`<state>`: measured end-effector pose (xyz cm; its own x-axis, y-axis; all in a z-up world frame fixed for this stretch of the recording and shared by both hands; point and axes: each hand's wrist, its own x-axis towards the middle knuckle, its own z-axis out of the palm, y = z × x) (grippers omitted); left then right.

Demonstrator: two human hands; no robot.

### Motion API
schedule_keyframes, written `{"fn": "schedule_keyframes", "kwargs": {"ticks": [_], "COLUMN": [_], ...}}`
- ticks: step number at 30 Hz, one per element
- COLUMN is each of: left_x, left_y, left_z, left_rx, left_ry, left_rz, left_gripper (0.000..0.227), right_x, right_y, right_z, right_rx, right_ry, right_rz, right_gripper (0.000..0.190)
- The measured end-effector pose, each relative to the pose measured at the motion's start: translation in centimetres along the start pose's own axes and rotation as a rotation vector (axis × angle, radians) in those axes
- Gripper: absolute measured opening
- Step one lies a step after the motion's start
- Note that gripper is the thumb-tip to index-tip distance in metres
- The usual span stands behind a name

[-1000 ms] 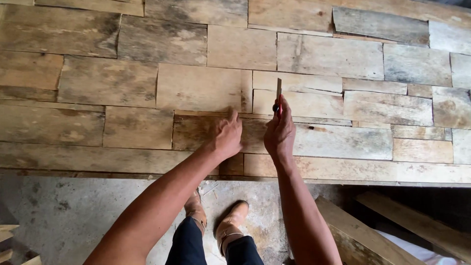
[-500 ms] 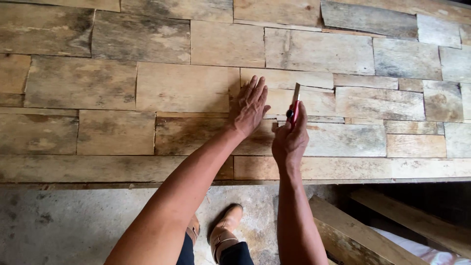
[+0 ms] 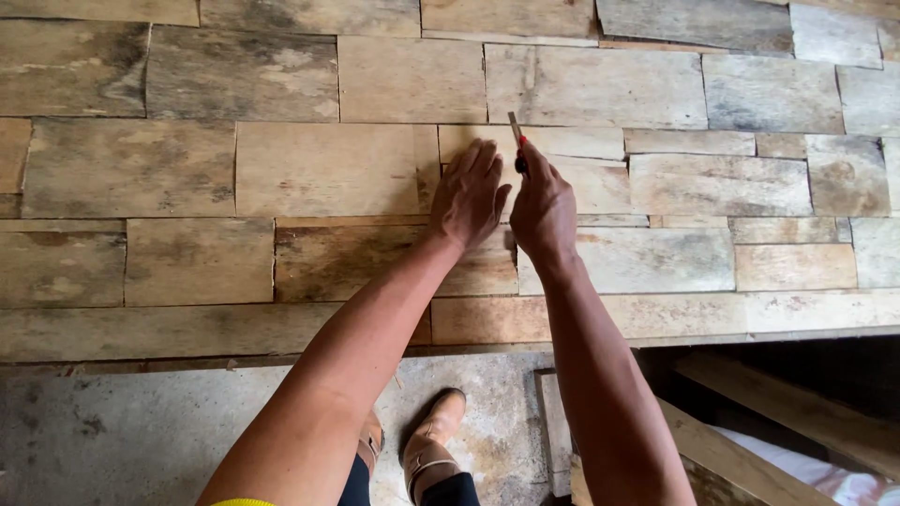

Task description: Using a utility knife to trim and adjust thin wooden tiles on a flat surface.

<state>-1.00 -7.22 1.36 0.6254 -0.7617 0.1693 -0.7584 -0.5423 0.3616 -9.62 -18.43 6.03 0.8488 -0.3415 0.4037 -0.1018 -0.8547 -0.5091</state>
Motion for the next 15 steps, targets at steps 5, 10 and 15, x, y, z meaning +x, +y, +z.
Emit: {"fn": "schedule_keyframes", "kwargs": {"ticks": [5,10,15], "left_x": [2.1,3.0,2.3], "left_y": [-3.1,-5.0,-4.9], "left_z": [0.1,-1.3,-1.7], "left_rx": [0.072,0.064,0.059], "left_ry": [0.145,0.195,0.163], "left_rz": [0.021,0.04,0.038], "left_gripper": [0.052,0.059,0.062], "right_x": [3.6,5.2,5.7], "right_y": [0.0,1.1,0.6], "right_z": [1.5,3.9,4.3], "right_rx": [0.069,0.069,0.075], "right_ry": [0.004,0.013,-0.002], "right_rz": [-0.015,-0.033,0.008], "right_gripper": [0.045,0.046,0.046]}}
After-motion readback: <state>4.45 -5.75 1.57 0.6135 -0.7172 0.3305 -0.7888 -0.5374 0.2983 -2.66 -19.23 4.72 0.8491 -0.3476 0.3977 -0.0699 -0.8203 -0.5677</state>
